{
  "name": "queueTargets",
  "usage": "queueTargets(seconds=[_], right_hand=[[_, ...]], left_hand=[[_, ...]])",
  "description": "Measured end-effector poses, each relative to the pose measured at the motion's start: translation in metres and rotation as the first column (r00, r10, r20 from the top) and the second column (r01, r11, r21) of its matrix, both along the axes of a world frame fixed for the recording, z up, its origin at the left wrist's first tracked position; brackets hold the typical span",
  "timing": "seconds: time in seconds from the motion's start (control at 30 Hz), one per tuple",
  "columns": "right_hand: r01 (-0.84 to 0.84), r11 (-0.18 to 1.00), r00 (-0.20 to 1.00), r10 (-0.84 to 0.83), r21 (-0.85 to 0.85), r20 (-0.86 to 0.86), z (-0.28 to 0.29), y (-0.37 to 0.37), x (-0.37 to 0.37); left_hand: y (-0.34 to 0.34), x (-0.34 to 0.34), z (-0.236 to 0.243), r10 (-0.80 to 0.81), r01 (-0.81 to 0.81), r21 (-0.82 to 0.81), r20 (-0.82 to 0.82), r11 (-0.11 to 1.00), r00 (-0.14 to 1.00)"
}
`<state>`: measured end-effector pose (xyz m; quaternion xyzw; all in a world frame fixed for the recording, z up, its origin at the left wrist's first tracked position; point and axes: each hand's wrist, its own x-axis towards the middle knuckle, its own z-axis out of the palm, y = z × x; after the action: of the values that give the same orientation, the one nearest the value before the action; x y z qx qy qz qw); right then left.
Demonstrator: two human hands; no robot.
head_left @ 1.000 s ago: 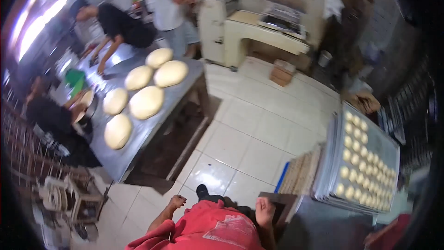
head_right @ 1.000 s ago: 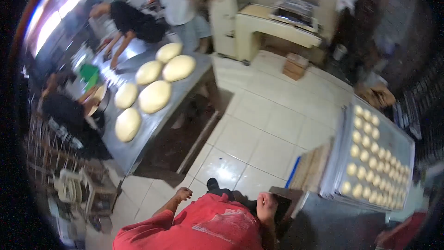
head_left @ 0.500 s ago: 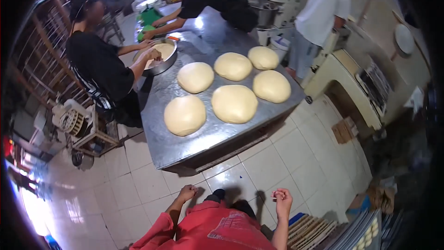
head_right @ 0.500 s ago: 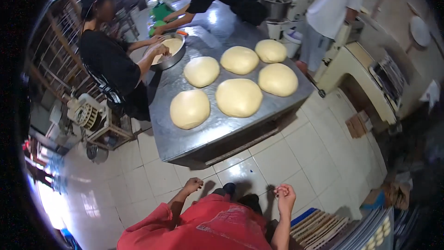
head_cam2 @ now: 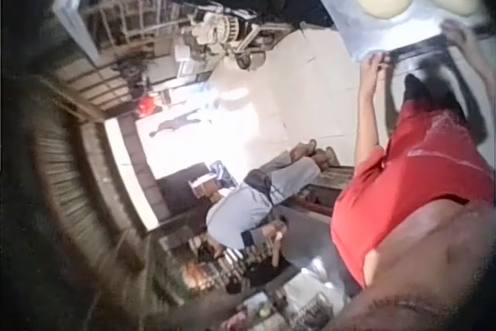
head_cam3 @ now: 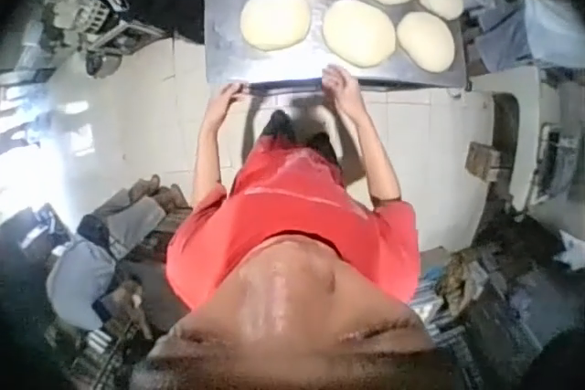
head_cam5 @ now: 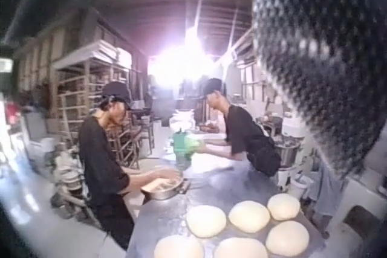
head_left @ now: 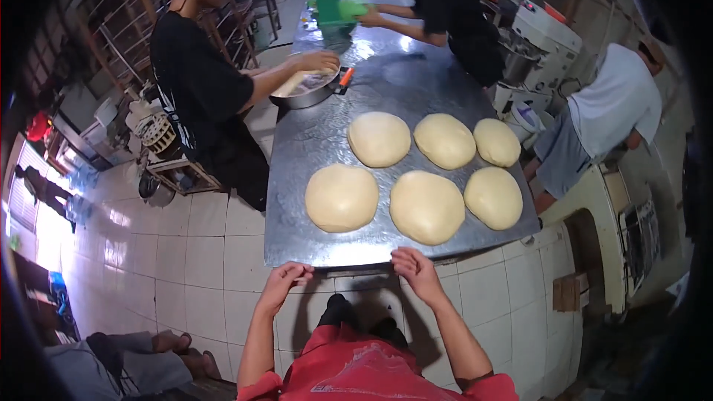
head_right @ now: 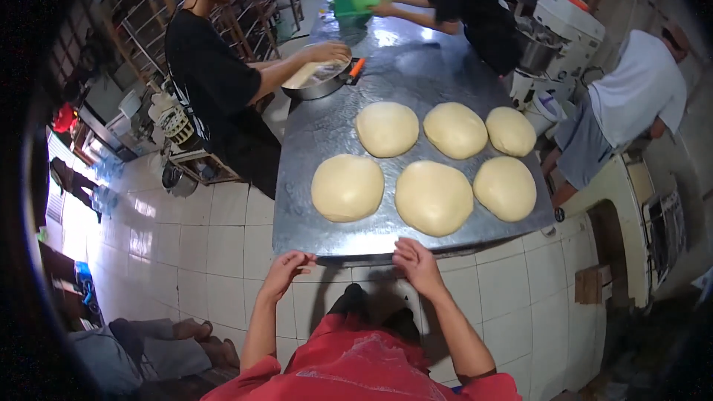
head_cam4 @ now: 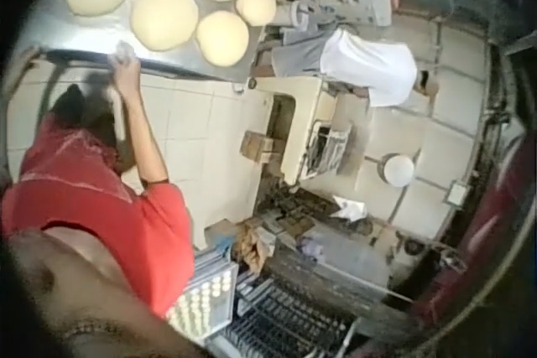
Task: Kneading, shaping, and organizing dough balls on a metal workbench in a commercial bakery environment.
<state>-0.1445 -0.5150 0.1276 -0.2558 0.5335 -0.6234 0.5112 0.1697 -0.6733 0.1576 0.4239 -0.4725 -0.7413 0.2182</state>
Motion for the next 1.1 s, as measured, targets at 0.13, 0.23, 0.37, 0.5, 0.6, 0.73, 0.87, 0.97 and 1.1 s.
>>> queueTargets(seconds=[0.13,0.23,0.37,0.5,0.6,0.73,0.87,0.97,1.1], right_hand=[[0.006,1.000,0.923,-0.001,0.012,-0.385,0.031,-0.090,-0.015],[0.114,0.977,0.830,0.006,0.179,-0.558,0.038,-0.165,-0.016],[0.303,0.916,0.736,-0.049,0.264,-0.675,0.015,-0.223,-0.008],[0.175,0.913,0.966,-0.085,0.369,-0.246,0.016,-0.233,-0.001],[0.009,0.967,0.999,-0.019,0.254,0.037,0.008,-0.211,-0.002],[0.077,0.988,0.971,-0.106,0.137,0.215,0.069,-0.169,0.025],[0.136,0.990,0.929,-0.112,-0.045,0.352,0.099,-0.164,0.039],[0.089,0.994,0.957,-0.068,-0.064,0.281,0.100,-0.177,0.035],[0.068,0.952,-0.005,0.300,0.299,-0.954,0.050,-0.196,0.025]], left_hand=[[-0.033,-0.023,0.001,0.262,-0.264,-0.032,-0.076,0.964,0.962],[-0.082,-0.054,-0.033,0.334,-0.335,-0.103,-0.029,0.937,0.942],[-0.129,-0.112,-0.066,0.298,-0.309,-0.206,-0.082,0.928,0.951],[-0.149,-0.129,-0.061,0.320,-0.320,-0.004,0.057,0.947,0.946],[-0.152,-0.103,-0.068,0.086,-0.069,0.121,-0.141,0.990,0.986],[-0.125,-0.078,0.026,0.034,-0.005,0.110,-0.264,0.994,0.964],[-0.121,-0.054,0.065,0.070,-0.052,0.068,-0.287,0.996,0.955],[-0.142,-0.039,0.058,0.149,-0.126,0.089,-0.334,0.988,0.930],[-0.156,-0.029,-0.031,0.357,0.194,-0.751,0.503,0.630,0.787]])
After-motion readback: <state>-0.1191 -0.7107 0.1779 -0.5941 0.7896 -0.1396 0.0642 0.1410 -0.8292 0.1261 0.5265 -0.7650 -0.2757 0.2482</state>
